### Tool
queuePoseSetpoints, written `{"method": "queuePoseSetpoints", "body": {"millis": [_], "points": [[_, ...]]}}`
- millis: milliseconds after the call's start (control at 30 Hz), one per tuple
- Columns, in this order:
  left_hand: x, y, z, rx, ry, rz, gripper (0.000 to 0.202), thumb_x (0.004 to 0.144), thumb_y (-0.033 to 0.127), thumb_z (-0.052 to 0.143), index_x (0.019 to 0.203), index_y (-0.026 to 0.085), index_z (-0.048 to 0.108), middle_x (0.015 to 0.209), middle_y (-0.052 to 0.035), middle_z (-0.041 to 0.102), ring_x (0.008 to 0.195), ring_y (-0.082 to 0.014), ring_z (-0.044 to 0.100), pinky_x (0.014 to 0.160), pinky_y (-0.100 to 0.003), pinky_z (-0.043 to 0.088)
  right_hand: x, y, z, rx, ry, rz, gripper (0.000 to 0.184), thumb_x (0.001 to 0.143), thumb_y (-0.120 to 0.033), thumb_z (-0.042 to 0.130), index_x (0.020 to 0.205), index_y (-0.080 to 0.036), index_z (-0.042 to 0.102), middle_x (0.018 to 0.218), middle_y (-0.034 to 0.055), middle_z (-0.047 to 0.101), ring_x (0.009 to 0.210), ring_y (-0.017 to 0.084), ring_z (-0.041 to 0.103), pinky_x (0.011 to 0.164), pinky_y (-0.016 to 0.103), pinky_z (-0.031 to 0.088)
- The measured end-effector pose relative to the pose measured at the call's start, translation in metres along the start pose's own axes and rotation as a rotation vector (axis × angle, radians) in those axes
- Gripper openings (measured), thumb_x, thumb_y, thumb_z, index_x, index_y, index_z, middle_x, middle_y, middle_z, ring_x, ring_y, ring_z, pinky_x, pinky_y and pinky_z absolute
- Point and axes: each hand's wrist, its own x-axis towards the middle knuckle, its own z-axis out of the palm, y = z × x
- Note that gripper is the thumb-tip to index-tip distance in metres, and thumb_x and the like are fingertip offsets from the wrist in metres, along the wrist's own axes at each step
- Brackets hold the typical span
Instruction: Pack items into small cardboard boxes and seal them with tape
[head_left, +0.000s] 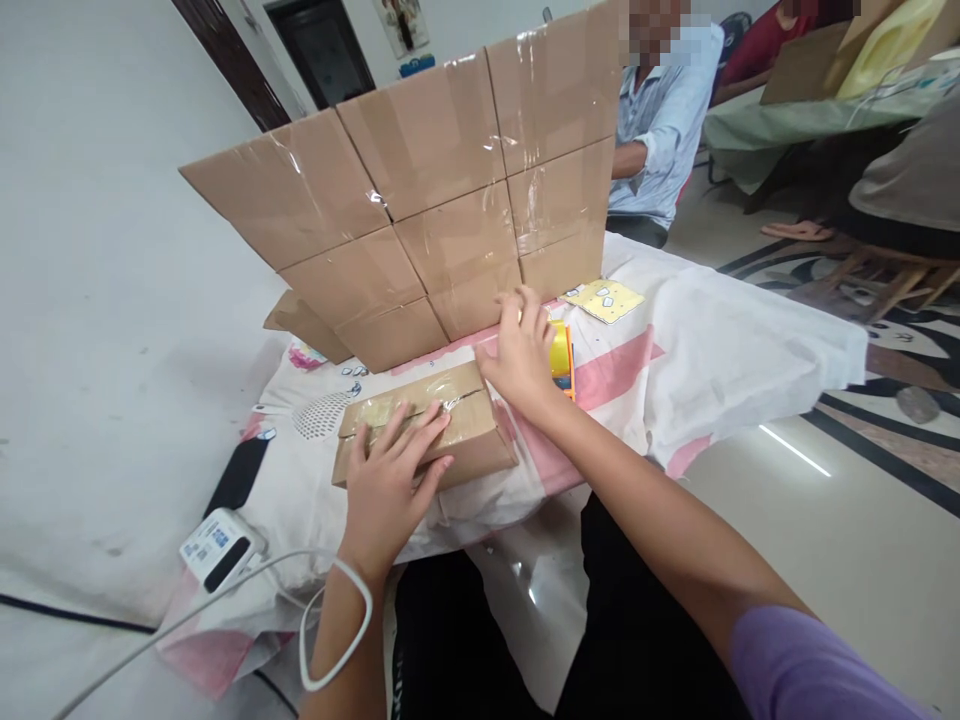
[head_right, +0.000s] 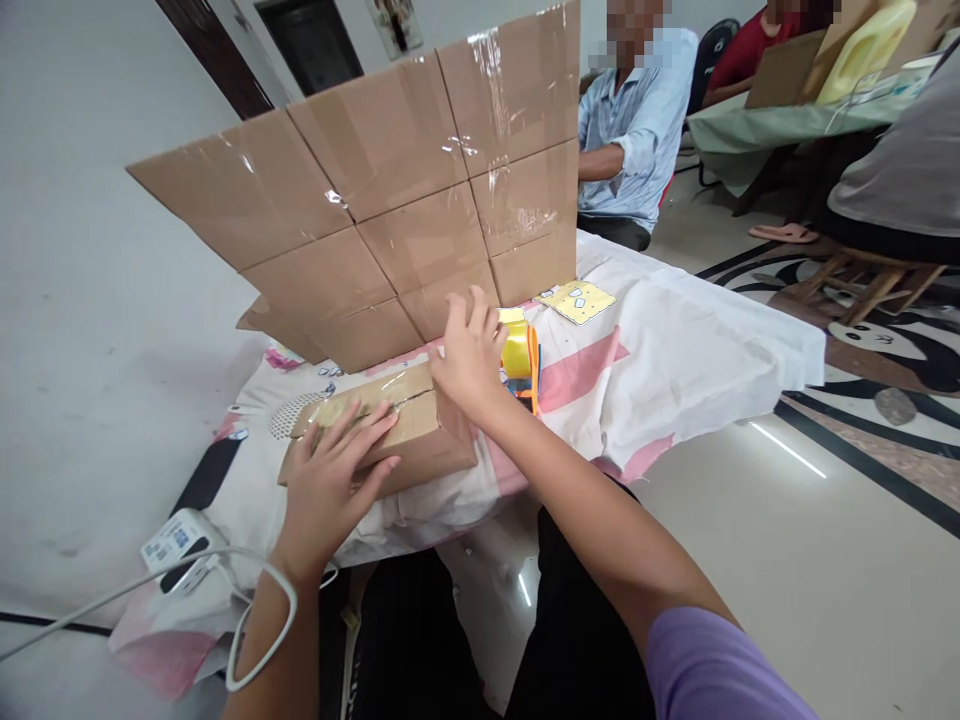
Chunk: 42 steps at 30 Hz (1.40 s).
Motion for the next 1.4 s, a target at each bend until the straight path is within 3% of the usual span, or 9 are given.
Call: {"method": "queuePoseSetpoints", "body": {"millis": [167, 300, 400, 767, 867, 967, 1067, 1200, 1400], "points": [[0.012, 0.016, -0.006, -0.066, -0.046, -0.054, 0.029, 0.093, 0.035, 0.053, 0.121, 0.026, 0.051, 0.153, -0.0028, 0.048, 0.147, -0.0287, 0.035, 0.118, -0.060, 0.018, 0.014, 0.039, -0.019, -0.140, 0.090, 0.168, 0.068, 0.082, -0.036, 0.066, 0.138, -0.017, 0.034, 0.145, 0.0226, 0.033, 0.133, 0.042, 0.035, 0.101, 0.061, 0.036], [0.019, 0.018, -0.001, -0.113, -0.009, -0.066, 0.037, 0.091, 0.037, 0.058, 0.123, 0.025, 0.047, 0.148, -0.0057, 0.053, 0.138, -0.0245, 0.048, 0.119, -0.051, 0.022, 0.012, 0.070, -0.017, -0.182, -0.161, 0.343, 0.091, 0.072, -0.045, 0.076, 0.144, -0.018, 0.027, 0.135, 0.0239, 0.046, 0.116, 0.041, 0.054, 0.088, 0.052, 0.048], [0.019, 0.017, 0.003, -0.100, 0.025, -0.059, 0.040, 0.090, 0.037, 0.058, 0.127, 0.026, 0.046, 0.146, -0.0056, 0.056, 0.136, -0.0253, 0.050, 0.119, -0.049, 0.022, 0.010, 0.084, -0.012, -0.143, -0.294, 0.344, 0.082, 0.076, -0.039, 0.071, 0.142, -0.016, 0.029, 0.116, 0.0188, 0.061, 0.099, 0.034, 0.064, 0.080, 0.042, 0.051], [0.016, 0.017, 0.009, -0.092, 0.080, -0.061, 0.040, 0.089, 0.038, 0.059, 0.126, 0.027, 0.048, 0.145, -0.0055, 0.057, 0.136, -0.0270, 0.051, 0.117, -0.047, 0.026, 0.045, 0.150, -0.034, -0.116, -0.180, 0.398, 0.067, 0.089, -0.032, 0.057, 0.146, -0.013, 0.031, 0.127, 0.0234, 0.056, 0.108, 0.035, 0.060, 0.087, 0.044, 0.049], [0.017, 0.017, 0.009, -0.090, 0.079, -0.056, 0.042, 0.090, 0.038, 0.058, 0.128, 0.026, 0.047, 0.144, -0.0057, 0.057, 0.136, -0.0267, 0.051, 0.116, -0.046, 0.027, 0.042, 0.140, -0.034, -0.239, -0.084, 0.359, 0.071, 0.088, -0.043, 0.063, 0.146, -0.016, 0.034, 0.141, 0.0243, 0.043, 0.124, 0.040, 0.048, 0.097, 0.055, 0.042], [0.017, 0.017, 0.009, -0.086, 0.088, -0.051, 0.043, 0.090, 0.039, 0.058, 0.129, 0.026, 0.046, 0.144, -0.0057, 0.058, 0.136, -0.0267, 0.051, 0.116, -0.045, 0.027, 0.034, 0.114, -0.031, -0.321, -0.002, 0.072, 0.056, 0.093, -0.040, 0.058, 0.141, -0.017, 0.043, 0.147, 0.0219, 0.037, 0.134, 0.040, 0.038, 0.104, 0.057, 0.036], [0.016, 0.018, 0.009, -0.080, 0.100, -0.048, 0.042, 0.090, 0.039, 0.058, 0.128, 0.026, 0.047, 0.144, -0.0056, 0.058, 0.135, -0.0269, 0.052, 0.115, -0.045, 0.028, 0.025, 0.093, -0.018, -0.288, -0.293, -0.092, 0.035, 0.098, -0.029, 0.048, 0.129, -0.017, 0.057, 0.131, 0.0177, 0.054, 0.122, 0.032, 0.053, 0.099, 0.044, 0.044], [0.015, 0.017, 0.010, -0.081, 0.106, -0.060, 0.041, 0.089, 0.039, 0.059, 0.127, 0.026, 0.049, 0.144, -0.0057, 0.058, 0.134, -0.0271, 0.053, 0.114, -0.045, 0.030, 0.016, 0.087, 0.008, -0.362, -0.678, 0.040, 0.032, 0.092, -0.023, 0.057, 0.121, -0.011, 0.065, 0.123, 0.0204, 0.060, 0.110, 0.032, 0.064, 0.091, 0.039, 0.051], [0.014, 0.017, 0.011, -0.083, 0.094, -0.064, 0.041, 0.089, 0.040, 0.058, 0.127, 0.026, 0.049, 0.144, -0.0066, 0.057, 0.135, -0.0276, 0.052, 0.112, -0.045, 0.031, 0.013, 0.093, 0.022, -0.347, -0.711, 0.046, 0.037, 0.087, -0.006, 0.051, 0.122, -0.013, 0.064, 0.121, 0.0208, 0.063, 0.109, 0.032, 0.066, 0.086, 0.038, 0.053]]}}
